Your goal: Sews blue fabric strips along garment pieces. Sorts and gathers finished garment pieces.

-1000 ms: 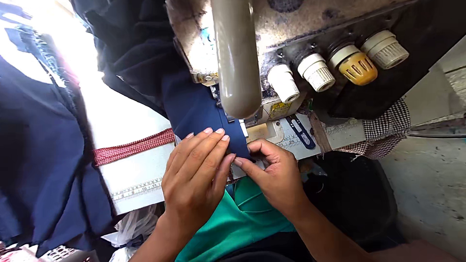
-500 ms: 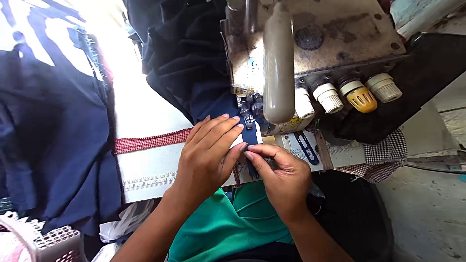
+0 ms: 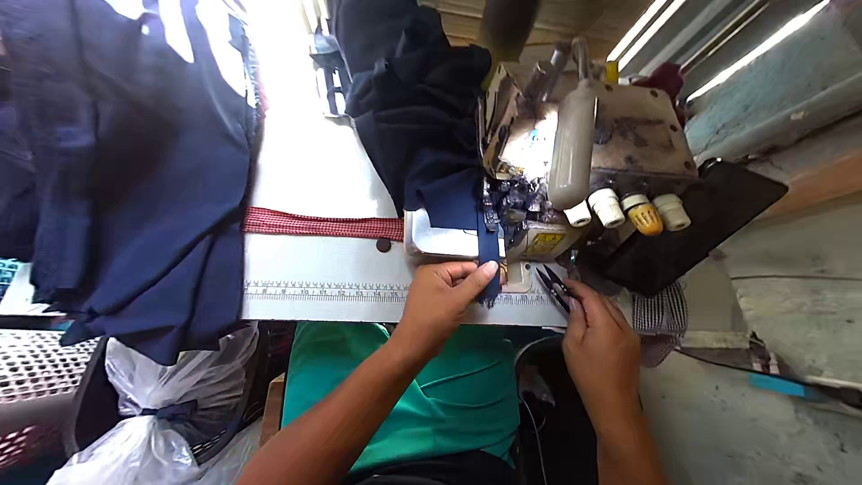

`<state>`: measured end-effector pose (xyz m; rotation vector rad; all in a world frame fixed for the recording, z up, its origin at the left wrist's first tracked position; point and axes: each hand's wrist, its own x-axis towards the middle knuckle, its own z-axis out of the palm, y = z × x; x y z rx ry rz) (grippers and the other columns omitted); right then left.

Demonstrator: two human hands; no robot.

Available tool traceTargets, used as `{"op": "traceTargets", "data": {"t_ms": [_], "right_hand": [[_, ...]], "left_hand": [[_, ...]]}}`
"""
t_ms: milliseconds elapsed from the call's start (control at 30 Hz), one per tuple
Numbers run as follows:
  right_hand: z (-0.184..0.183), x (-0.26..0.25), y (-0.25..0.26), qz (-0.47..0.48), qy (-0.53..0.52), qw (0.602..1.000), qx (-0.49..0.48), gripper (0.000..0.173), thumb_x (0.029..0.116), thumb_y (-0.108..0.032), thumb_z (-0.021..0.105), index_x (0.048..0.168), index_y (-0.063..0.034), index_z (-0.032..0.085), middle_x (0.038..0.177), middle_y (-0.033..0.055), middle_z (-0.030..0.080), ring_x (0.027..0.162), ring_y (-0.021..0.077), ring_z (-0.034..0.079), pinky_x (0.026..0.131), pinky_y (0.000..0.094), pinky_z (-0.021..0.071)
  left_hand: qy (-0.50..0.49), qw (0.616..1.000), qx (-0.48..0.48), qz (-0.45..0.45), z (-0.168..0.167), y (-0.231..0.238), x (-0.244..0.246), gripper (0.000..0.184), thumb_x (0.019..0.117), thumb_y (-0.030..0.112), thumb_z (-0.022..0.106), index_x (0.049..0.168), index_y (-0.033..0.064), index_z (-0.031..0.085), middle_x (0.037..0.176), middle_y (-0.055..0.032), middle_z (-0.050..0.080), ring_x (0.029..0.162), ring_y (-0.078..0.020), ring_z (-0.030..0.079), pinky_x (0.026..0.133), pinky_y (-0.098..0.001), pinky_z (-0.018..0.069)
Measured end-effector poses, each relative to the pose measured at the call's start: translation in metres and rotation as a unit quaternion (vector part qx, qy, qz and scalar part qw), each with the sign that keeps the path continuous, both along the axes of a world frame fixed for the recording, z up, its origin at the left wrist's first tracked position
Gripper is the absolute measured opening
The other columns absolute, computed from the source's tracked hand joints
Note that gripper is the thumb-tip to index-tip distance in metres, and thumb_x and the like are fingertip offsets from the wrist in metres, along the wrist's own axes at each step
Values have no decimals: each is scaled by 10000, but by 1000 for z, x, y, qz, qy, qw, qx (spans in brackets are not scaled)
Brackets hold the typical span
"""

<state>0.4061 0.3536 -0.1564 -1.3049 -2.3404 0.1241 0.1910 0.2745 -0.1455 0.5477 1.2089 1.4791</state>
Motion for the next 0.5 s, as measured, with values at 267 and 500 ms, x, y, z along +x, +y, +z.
{"op": "traceTargets", "data": {"t_ms": [267, 500], "right_hand": [[32, -49, 14, 132, 70, 985, 91, 273, 1031, -254, 587, 1218, -152, 758, 1024, 127, 669, 899, 241, 651, 736, 375, 535], [28, -73, 30, 219, 75, 966, 118, 276, 1012, -149, 595, 1180, -247, 792, 1009, 123, 684, 914, 229, 647, 775, 366, 524]], "left_hand": [[-39, 999, -14, 28, 29, -2, 4, 167, 1009, 90, 647, 944, -56, 696, 819, -114, 756, 737, -180, 761, 749, -317, 655], [-54, 998, -20, 7, 27, -4, -1, 163, 1006, 95, 654, 944, -51, 687, 812, -104, 754, 728, -172, 757, 743, -318, 652]]}}
